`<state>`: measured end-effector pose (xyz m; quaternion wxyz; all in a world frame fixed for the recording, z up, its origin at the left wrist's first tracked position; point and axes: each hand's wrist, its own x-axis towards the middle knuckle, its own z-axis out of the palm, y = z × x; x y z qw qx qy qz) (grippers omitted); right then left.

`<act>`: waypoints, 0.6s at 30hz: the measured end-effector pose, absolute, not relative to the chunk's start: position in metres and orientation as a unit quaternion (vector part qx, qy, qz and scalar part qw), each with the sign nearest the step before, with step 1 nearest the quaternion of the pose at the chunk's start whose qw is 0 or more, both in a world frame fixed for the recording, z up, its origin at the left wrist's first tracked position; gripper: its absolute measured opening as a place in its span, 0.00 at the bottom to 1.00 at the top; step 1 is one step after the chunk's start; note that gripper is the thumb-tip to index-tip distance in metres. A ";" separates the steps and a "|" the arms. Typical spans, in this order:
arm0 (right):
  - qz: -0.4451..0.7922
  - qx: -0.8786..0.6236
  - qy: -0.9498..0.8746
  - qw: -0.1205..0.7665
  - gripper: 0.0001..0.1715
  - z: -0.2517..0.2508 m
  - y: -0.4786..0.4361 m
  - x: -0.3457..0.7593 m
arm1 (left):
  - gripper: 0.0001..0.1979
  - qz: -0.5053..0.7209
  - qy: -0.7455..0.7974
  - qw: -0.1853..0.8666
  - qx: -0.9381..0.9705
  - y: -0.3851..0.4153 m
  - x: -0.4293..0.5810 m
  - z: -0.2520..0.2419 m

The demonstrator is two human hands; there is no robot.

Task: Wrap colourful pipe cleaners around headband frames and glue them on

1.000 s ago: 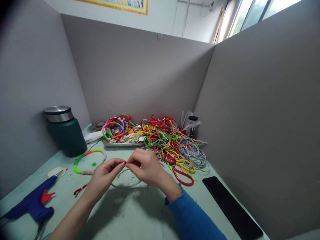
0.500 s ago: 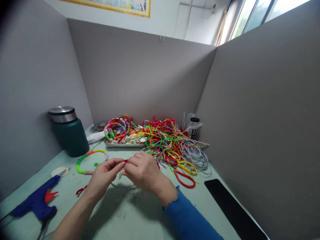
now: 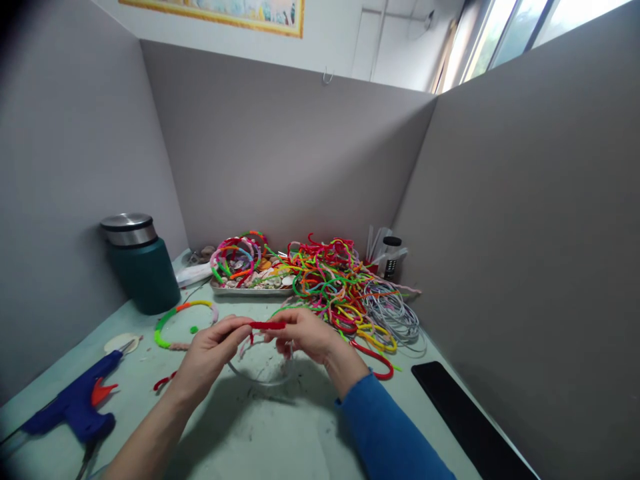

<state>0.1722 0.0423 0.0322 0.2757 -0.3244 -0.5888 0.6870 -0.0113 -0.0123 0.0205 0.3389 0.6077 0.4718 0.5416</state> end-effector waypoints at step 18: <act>0.779 -0.253 -0.515 0.253 0.19 0.028 0.028 0.157 | 0.09 0.523 0.433 0.439 0.588 -0.019 -0.008 0.025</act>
